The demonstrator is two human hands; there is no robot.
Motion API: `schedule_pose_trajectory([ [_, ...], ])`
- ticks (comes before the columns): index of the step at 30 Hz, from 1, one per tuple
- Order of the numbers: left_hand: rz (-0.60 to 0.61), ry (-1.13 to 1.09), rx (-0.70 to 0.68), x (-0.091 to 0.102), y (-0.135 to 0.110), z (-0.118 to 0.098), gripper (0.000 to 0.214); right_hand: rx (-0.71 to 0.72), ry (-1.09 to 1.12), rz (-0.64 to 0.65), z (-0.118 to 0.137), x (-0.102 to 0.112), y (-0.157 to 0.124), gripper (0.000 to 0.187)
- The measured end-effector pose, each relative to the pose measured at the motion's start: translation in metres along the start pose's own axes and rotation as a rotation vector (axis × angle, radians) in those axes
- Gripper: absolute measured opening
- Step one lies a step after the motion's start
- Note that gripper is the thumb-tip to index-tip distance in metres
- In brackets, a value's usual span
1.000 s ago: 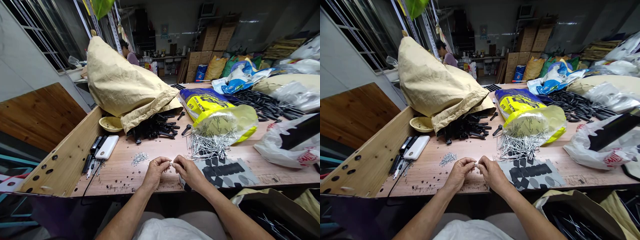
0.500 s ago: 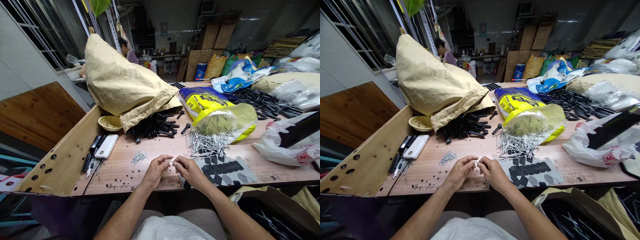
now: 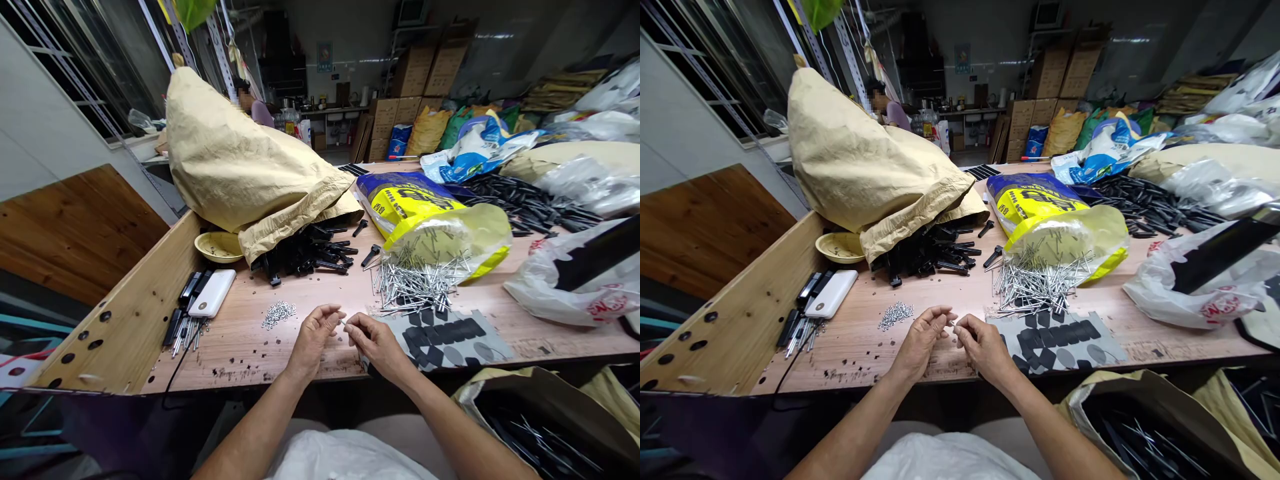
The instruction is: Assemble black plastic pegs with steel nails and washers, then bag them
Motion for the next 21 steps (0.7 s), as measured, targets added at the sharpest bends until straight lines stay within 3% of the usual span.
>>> schedule_pose_trajectory([
  [5, -0.012, 0.076, -0.037, -0.001, -0.002, 0.001, 0.019, -0.02, 0.066, 0.018, -0.003, -0.004, -0.004, 0.03],
  [9, 0.004, 0.021, 0.013, -0.001, -0.003, 0.006, 0.033, -0.052, 0.128, 0.006, -0.013, -0.001, -0.006, 0.031],
  [13, -0.074, 0.119, -0.053, 0.006, -0.003, 0.006, 0.018, -0.052, 0.108, -0.012, -0.014, -0.003, -0.008, 0.027],
  [16, -0.049, 0.202, -0.072, 0.006, -0.005, 0.008, 0.017, -0.036, 0.071, -0.025, -0.012, -0.004, -0.011, 0.025],
  [19, -0.018, 0.251, -0.046, 0.013, -0.009, 0.013, 0.027, 0.055, -0.143, -0.131, -0.01, 0.022, -0.018, 0.02],
  [21, -0.055, 0.276, -0.065, 0.026, -0.011, 0.013, 0.033, 0.043, -0.346, -0.262, -0.016, 0.063, -0.027, 0.015],
])
Point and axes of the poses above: each hand's wrist, its own y-axis towards the middle knuckle, its own x-axis out of the back of the hand, z = x × y, the point moved 7 cm from there along y, towards the middle knuckle, and after that the axes turned 5 degrees about -x, right-handed, at the moved point
